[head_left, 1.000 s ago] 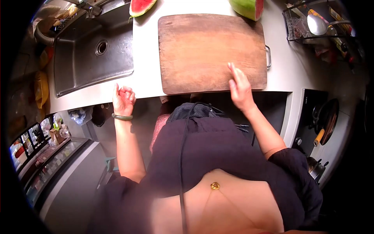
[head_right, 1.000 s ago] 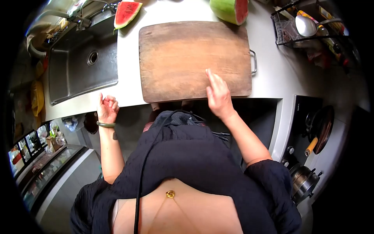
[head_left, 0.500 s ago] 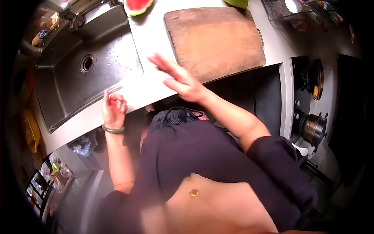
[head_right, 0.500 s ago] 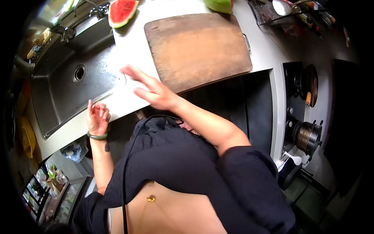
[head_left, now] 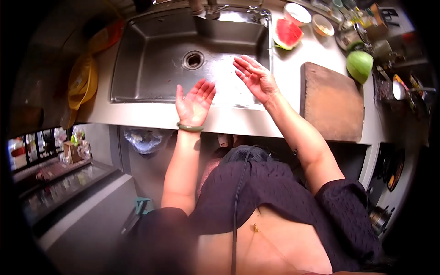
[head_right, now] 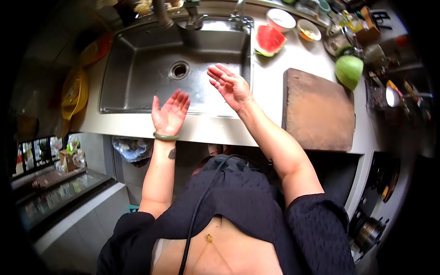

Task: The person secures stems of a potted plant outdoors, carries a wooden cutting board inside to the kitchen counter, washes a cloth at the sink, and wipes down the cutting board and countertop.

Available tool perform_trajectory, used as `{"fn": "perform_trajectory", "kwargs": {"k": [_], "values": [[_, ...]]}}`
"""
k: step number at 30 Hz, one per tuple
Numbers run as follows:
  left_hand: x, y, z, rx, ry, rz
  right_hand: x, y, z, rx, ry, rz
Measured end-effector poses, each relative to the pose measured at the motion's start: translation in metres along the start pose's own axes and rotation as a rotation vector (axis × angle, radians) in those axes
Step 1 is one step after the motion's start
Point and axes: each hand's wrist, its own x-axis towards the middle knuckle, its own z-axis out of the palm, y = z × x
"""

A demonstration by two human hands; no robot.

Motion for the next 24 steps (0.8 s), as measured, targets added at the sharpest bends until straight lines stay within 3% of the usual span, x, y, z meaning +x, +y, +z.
{"fn": "perform_trajectory", "kwargs": {"k": [2, 4, 6, 10, 12, 14, 18, 24], "values": [[0.01, -0.004, 0.02, -0.003, 0.123, 0.138, 0.021, 0.001, -0.003, -0.057, -0.037, 0.041], [0.025, -0.001, 0.021, 0.003, 0.093, 0.178, 0.052, -0.005, -0.004, -0.228, -0.007, 0.118], [0.04, 0.005, 0.018, 0.034, 0.13, 0.221, 0.097, -0.01, -0.011, -0.595, 0.038, 0.049], [0.068, 0.021, -0.005, 0.079, 0.205, 0.235, 0.189, -0.028, 0.001, -1.633, 0.252, -0.643], [0.083, 0.028, -0.022, 0.068, 0.256, 0.256, 0.235, -0.03, -0.01, -1.77, 0.187, -0.842], [0.096, 0.033, -0.032, 0.047, 0.309, 0.257, 0.249, -0.032, -0.002, -1.741, 0.248, -0.541], [0.125, 0.033, -0.042, 0.024, 0.348, 0.208, 0.26, -0.031, -0.01, -1.653, 0.186, -0.712], [0.174, 0.019, -0.042, -0.008, 0.429, 0.085, 0.194, 0.018, -0.009, -1.556, 0.129, -0.629]]}}
